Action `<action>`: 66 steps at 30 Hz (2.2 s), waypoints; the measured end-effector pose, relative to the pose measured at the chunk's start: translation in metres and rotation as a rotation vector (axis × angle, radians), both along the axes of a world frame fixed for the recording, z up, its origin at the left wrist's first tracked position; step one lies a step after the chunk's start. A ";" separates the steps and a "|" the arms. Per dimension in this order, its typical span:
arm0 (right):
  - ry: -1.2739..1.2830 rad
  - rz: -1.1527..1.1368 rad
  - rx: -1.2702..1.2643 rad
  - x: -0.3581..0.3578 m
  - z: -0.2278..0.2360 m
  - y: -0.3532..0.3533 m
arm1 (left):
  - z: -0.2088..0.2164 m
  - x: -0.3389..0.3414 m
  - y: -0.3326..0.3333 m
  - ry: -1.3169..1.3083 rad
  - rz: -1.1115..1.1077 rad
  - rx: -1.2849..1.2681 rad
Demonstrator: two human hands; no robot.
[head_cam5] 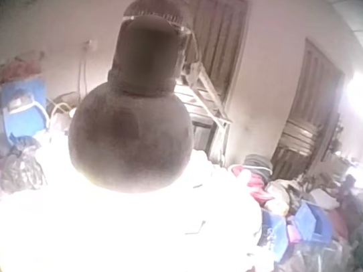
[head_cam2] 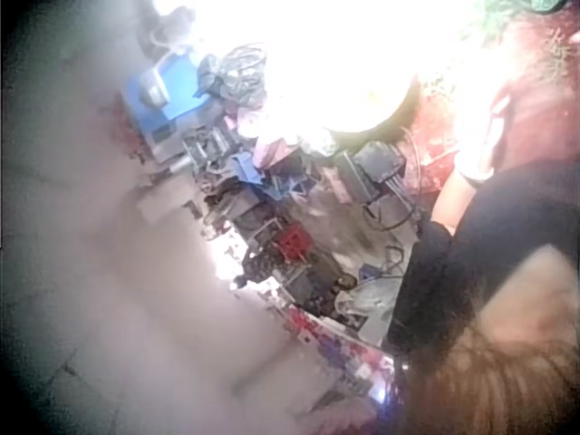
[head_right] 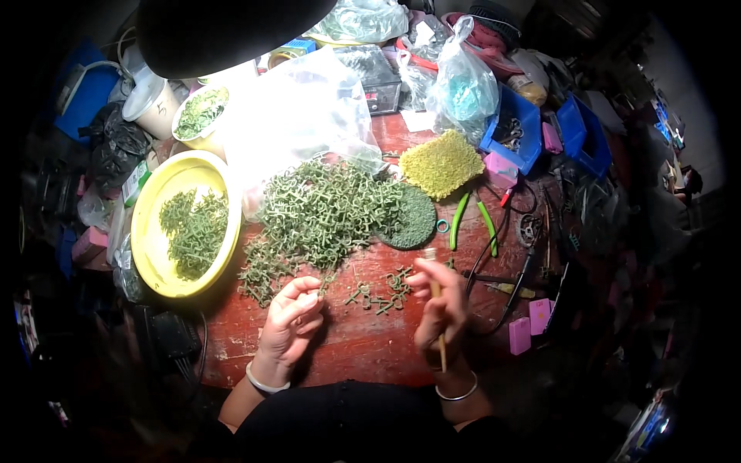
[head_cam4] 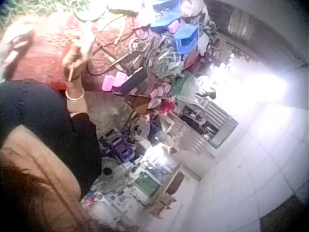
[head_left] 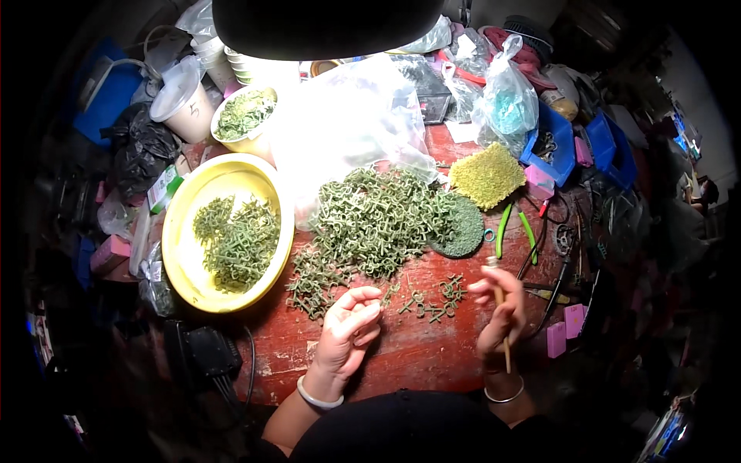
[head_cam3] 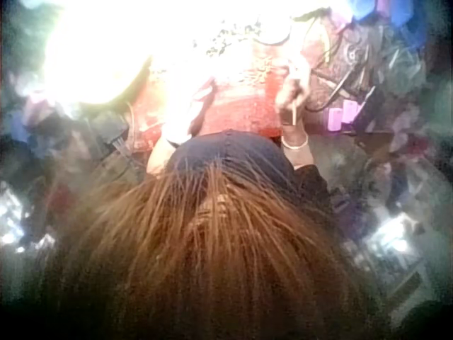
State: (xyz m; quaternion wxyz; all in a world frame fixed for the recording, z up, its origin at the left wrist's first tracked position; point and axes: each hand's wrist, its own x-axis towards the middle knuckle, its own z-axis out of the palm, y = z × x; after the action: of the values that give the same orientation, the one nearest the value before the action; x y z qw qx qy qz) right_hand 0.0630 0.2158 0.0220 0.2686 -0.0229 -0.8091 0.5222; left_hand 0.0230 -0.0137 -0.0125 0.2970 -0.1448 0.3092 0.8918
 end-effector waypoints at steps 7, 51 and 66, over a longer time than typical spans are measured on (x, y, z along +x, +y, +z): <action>-0.009 0.150 0.140 -0.026 -0.010 -0.028 | -0.003 -0.001 -0.001 -0.006 0.018 0.044; 0.162 0.337 0.163 -0.022 -0.010 -0.024 | 0.006 0.012 0.015 0.519 0.130 -0.601; 0.159 0.298 0.183 -0.024 -0.009 -0.024 | 0.004 0.006 0.004 0.207 0.041 -0.232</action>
State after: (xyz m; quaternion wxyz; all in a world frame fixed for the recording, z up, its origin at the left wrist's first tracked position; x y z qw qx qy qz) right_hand 0.0387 0.1920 0.0133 0.2525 0.1630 -0.8240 0.4804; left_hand 0.0289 -0.0100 -0.0084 0.2266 -0.0916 0.4362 0.8660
